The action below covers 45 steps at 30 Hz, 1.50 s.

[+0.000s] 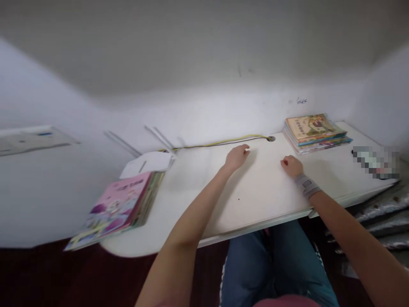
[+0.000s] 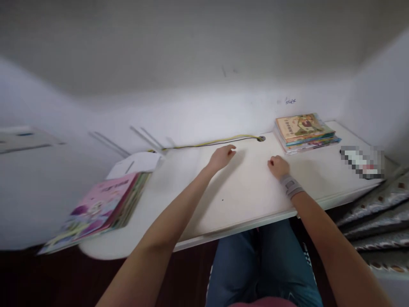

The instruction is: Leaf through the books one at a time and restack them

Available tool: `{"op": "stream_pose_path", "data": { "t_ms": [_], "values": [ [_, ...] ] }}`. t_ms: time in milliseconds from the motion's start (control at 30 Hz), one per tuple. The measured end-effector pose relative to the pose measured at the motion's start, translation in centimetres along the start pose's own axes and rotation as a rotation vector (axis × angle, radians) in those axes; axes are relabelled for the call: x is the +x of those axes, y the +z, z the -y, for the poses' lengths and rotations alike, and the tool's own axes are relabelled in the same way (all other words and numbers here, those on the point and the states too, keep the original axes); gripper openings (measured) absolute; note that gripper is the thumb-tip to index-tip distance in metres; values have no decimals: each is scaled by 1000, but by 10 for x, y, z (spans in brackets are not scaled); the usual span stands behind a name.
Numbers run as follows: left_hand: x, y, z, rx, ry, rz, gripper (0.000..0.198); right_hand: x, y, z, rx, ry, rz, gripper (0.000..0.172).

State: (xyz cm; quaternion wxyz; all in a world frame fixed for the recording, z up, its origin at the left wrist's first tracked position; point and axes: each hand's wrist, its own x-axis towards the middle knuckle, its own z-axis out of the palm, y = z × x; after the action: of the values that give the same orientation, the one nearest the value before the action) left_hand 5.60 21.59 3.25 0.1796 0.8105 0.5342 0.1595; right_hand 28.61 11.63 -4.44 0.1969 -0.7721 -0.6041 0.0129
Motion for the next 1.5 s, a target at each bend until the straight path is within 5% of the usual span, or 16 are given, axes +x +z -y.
{"op": "stream_pose_path", "data": {
  "t_ms": [233, 500, 667, 767, 867, 967, 1133, 1267, 1367, 1500],
  "values": [
    [-86, -53, 115, 213, -299, -69, 37, -1, 7, -4, -6, 9, -43, 24],
    [-112, -67, 145, 195, -389, -36, 23, -1, 4, -11, -1, 0, -41, 26],
    [-113, -68, 124, 51, -375, -57, 30, -23, 3, 18, 88, -120, -54, 30],
    [-121, -55, 81, -390, -277, -95, 52, -60, 7, 72, 256, -399, -54, 61],
    [-139, -52, 30, -984, -162, -109, 59, -95, 8, 126, 307, -481, -7, 93],
    [-166, -63, 6, -1152, -116, -226, 58, -108, 0, 148, 273, -499, 22, 95],
    [-205, -53, 52, -953, -238, -372, 72, -108, -14, 109, 33, -618, 177, 44],
    [-220, -5, 89, -369, -319, -263, 57, -120, -16, 59, -75, -632, 226, 56],
    [-223, 23, 85, 49, -295, -176, 50, -125, -19, 28, -135, -595, 218, 60],
    [-219, 36, 65, 199, -212, -75, 48, -123, -24, 1, -151, -522, 204, 46]
  ]
}}
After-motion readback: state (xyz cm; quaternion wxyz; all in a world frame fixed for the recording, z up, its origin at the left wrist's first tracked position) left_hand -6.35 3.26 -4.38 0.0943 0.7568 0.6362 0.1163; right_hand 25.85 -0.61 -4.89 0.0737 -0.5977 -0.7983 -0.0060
